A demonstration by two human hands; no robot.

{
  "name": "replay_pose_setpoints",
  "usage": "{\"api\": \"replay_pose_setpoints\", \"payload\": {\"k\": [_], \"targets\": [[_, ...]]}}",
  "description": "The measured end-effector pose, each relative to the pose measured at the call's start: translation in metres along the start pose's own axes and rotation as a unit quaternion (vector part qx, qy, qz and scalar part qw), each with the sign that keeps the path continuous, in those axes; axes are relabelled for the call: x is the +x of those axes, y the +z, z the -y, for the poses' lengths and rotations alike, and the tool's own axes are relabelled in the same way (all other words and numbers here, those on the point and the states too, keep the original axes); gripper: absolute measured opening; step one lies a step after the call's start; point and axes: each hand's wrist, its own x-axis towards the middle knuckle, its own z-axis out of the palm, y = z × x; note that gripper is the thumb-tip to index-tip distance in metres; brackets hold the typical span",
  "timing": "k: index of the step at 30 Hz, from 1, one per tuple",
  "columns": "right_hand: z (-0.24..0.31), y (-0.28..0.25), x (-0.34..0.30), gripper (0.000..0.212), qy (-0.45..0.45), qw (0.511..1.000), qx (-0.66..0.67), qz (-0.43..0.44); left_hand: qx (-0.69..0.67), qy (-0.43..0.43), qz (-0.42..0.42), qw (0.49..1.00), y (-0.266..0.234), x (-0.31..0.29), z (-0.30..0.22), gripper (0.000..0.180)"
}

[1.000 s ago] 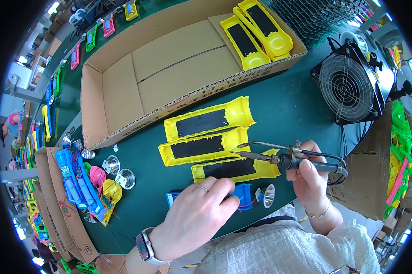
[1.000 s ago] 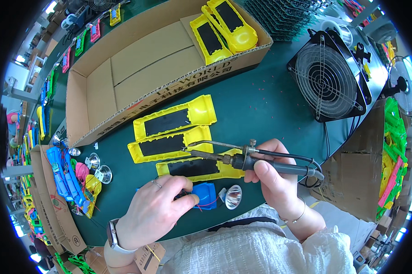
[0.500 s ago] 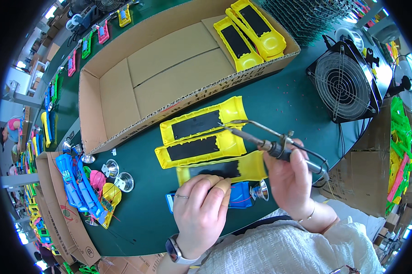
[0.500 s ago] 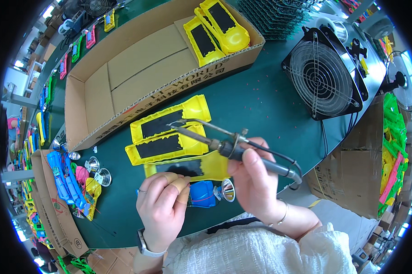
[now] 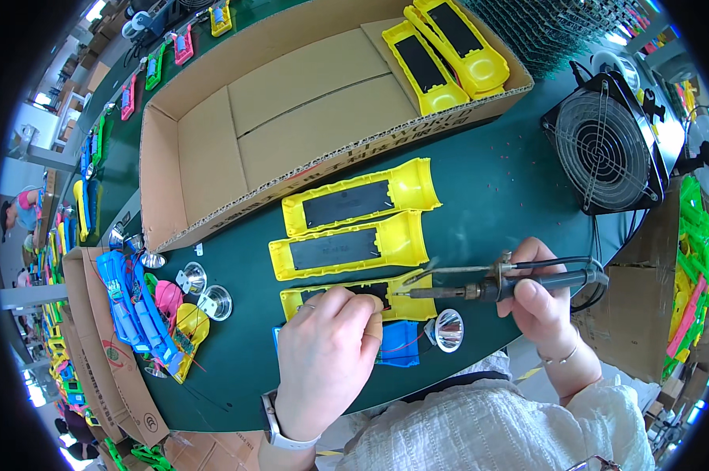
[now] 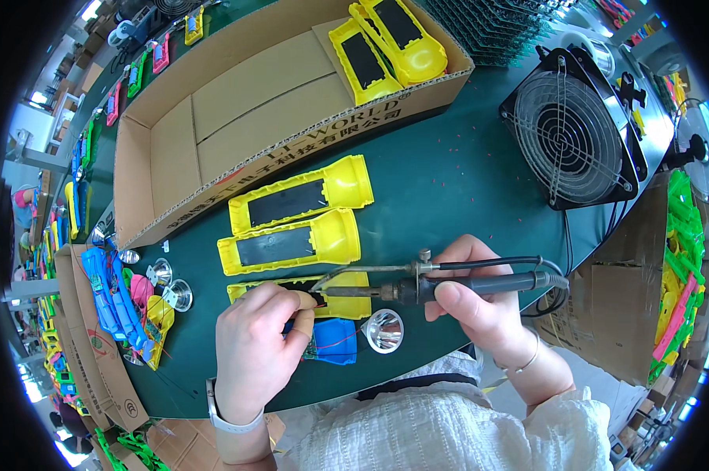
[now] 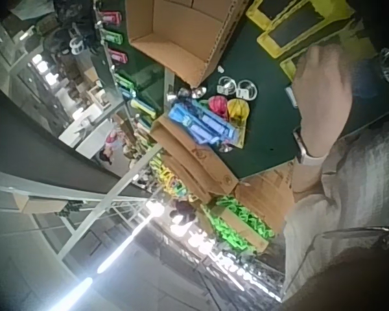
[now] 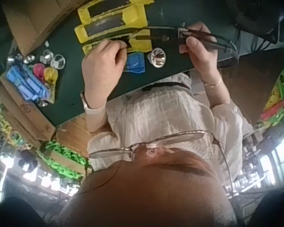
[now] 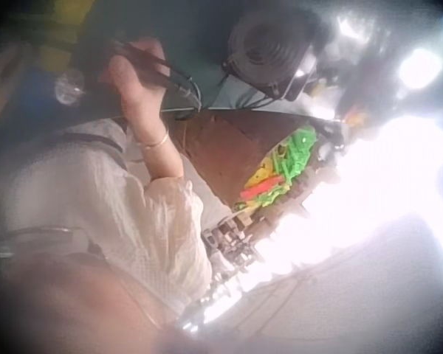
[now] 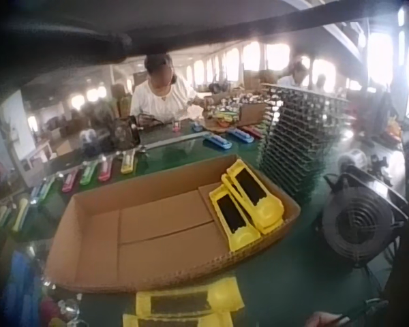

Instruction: The person solders electronic components inside flashlight casings using a soldering iron, fits the plastic housing pieces together by hand, and places the assembled flashlights onto the assembly line.

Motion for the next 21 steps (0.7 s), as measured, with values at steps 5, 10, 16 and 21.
{"api": "replay_pose_setpoints", "payload": {"k": [5, 10, 16, 21], "targets": [[0.008, -0.008, 0.009, 0.026, 0.066, 0.986, -0.131, 0.072, 0.031, 0.000, 0.024, 0.999, -0.002, 0.003, -0.005, 0.005], [0.008, -0.004, 0.014, 0.022, 0.080, 0.980, -0.165, 0.083, 0.042, -0.003, 0.024, 0.999, 0.000, 0.002, -0.006, 0.006], [0.009, -0.002, 0.015, 0.019, 0.086, 0.973, -0.190, 0.096, 0.042, -0.002, 0.017, 0.999, -0.001, 0.002, -0.006, 0.007], [0.009, 0.000, 0.014, 0.019, 0.069, 0.967, -0.221, 0.111, 0.032, -0.001, 0.006, 0.999, 0.000, 0.000, -0.004, 0.008]]}}
